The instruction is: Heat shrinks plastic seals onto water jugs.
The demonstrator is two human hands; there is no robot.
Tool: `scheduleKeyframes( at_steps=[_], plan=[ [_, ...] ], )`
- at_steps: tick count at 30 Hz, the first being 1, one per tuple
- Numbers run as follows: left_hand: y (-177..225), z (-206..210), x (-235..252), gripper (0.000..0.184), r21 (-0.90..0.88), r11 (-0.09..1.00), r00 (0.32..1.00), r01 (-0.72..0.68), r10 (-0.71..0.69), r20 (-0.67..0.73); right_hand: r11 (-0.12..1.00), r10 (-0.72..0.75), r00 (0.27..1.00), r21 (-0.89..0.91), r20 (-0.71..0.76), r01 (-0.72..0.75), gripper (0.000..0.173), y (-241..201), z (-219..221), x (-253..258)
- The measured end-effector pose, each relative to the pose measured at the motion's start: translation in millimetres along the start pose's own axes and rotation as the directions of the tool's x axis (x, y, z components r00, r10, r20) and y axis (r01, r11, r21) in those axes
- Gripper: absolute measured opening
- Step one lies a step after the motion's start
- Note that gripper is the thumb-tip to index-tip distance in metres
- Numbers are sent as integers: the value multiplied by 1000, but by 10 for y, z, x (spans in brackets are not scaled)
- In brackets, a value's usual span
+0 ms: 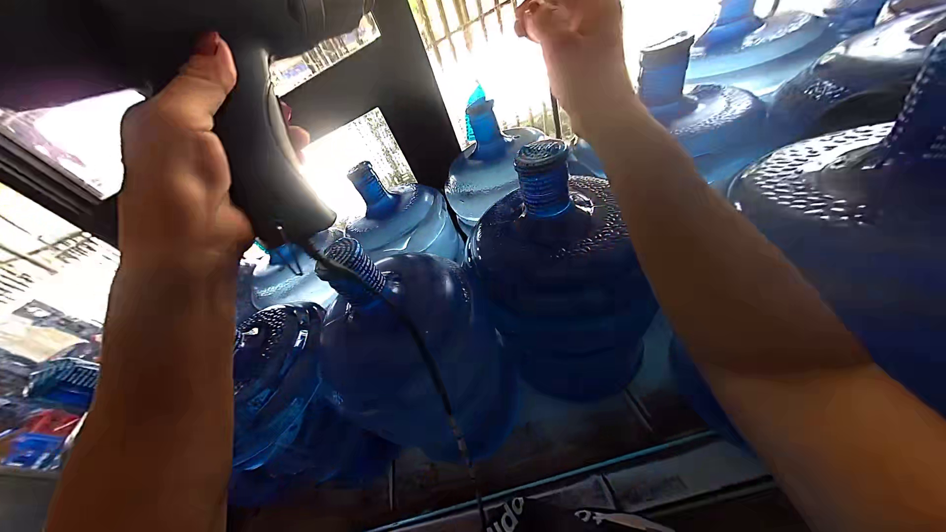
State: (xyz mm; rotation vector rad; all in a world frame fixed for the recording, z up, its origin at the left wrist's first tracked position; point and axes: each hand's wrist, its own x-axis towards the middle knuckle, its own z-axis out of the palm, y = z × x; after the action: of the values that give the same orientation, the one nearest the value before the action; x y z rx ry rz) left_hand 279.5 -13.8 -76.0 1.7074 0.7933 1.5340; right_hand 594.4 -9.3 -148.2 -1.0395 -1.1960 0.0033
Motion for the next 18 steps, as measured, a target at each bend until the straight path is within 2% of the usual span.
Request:
scheduleKeyframes(
  at_steps=[1, 3, 6, 8, 11, 12, 13, 15, 17, 18],
  plan=[
    [-4, 110, -35, 34, -20, 1000, 1000, -8, 7, -15, 988, 100, 992, -129, 78, -89, 28, 113, 64, 169],
    [-40, 273, -54, 31, -27, 1000, 999, -12, 11, -44, 922, 283, 927, -336, 244, -193, 38, 421, 179, 387],
    [-84, 436, -74, 32, -15, 999, 995, 44, -45, -88, 817, 442, 795, -552, 416, -167, 54, 925, 302, 554],
    [-125, 526, -73, 29, 9, 998, 993, 62, -61, -100, 775, 510, 736, -609, 445, -168, 67, 1326, 388, 632],
    [-170, 632, -17, 26, 12, 998, 991, 65, -63, -118, 807, 517, 705, -552, 485, -212, 90, 1811, 546, 779],
    [-184, 658, 9, 25, 8, 998, 991, 58, -56, -125, 835, 502, 694, -497, 515, -236, 88, 1857, 603, 799],
    [-198, 683, 31, 24, 6, 999, 990, 44, -43, -133, 870, 473, 681, -417, 559, -263, 80, 1870, 666, 801],
    [-227, 732, 81, 24, 7, 1000, 990, 7, -6, -139, 936, 349, 703, -194, 620, -293, 54, 1895, 796, 795],
    [-256, 773, 145, 23, 14, 1000, 990, -27, 29, -135, 952, 265, 762, -34, 591, -304, 40, 2007, 916, 790],
    [-274, 791, 180, 23, 20, 999, 991, -39, 41, -130, 951, 250, 779, 6, 575, -310, 39, 2058, 946, 789]
  ],
)
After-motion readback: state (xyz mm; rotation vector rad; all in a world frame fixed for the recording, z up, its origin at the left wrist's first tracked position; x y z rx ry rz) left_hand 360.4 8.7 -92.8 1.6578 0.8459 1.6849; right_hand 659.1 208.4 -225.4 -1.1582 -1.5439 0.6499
